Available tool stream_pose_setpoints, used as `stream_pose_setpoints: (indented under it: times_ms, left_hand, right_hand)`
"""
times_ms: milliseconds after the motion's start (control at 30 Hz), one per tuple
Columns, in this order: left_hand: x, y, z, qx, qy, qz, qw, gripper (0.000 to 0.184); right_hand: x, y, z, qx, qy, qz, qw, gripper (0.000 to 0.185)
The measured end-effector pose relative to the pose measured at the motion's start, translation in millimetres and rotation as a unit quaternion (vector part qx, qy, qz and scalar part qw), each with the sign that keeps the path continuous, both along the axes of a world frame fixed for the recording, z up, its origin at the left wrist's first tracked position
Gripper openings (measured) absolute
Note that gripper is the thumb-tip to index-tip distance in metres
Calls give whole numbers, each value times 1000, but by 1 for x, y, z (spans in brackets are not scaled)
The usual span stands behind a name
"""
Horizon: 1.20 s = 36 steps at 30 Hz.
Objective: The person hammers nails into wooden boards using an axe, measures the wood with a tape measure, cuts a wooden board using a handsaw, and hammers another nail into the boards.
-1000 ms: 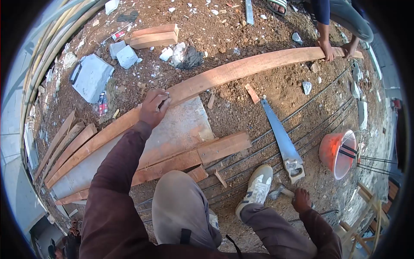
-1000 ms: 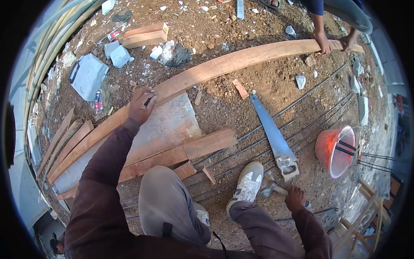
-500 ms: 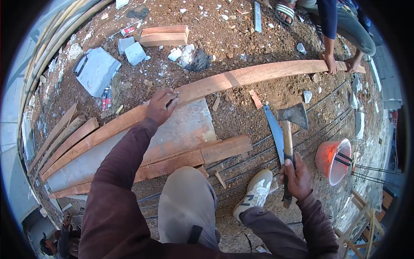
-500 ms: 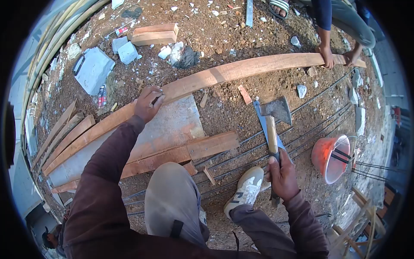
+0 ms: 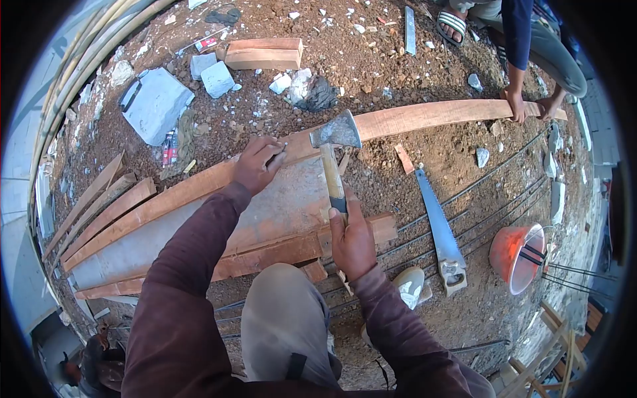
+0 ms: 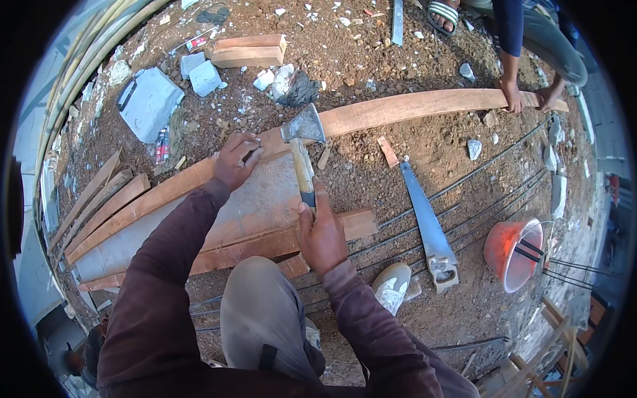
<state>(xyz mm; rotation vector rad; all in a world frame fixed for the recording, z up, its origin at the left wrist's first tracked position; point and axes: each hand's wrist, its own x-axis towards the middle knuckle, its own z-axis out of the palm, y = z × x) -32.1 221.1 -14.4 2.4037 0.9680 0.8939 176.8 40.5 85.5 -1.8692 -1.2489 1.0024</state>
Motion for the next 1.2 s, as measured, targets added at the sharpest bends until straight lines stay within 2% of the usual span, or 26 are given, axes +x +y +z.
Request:
stream_pose_setpoints:
  times_ms: [33, 133, 233, 333, 433, 533, 633, 733, 900, 1000, 1100, 1200]
  left_hand:
    - [0, 0, 1, 2, 0, 0, 1000, 16]
    - [-1, -1, 2, 4, 2, -3, 1000, 17]
    - [-1, 0, 2, 7, 8, -2, 1000, 18]
    - [-1, -1, 2, 14, 12, 4, 1000, 18]
    - [-2, 0, -1, 8, 9, 2, 1000, 17]
    - [-4, -2, 1, 2, 20, 1, 1000, 17]
    - [-2, 0, 3, 8, 20, 0, 1000, 16]
    - [-1, -1, 0, 10, 10, 6, 1000, 15]
    - [-1, -1, -1, 13, 9, 5, 1000, 14]
    - [-6, -2, -3, -39, 56, 5, 998, 34]
    - [6, -11, 17, 0, 61, 72, 996, 67]
    - [3, -6, 9, -48, 252, 63, 965, 88]
  right_hand:
    - [-6, 6, -6, 89, 2, -8, 996, 53]
    - [-16, 9, -5, 112, -20, 1, 993, 56]
    - [-10, 19, 7, -71, -52, 109, 990, 53]
    - [-4, 20, 10, -41, -52, 95, 993, 59]
    - [-4, 19, 14, 127, -43, 24, 991, 59]
    - [-12, 19, 8, 211, -53, -11, 976, 58]
    - [-5, 17, 1, -41, -92, 88, 991, 58]
    - [5, 19, 0, 14, -48, 39, 998, 58]
    - [18, 24, -17, -74, -115, 31, 990, 54]
    - [21, 24, -28, -90, -136, 53, 985, 54]
    - [22, 21, -41, -72, -151, 62, 984, 55]
    - [24, 20, -39, -79, -149, 60, 984, 54]
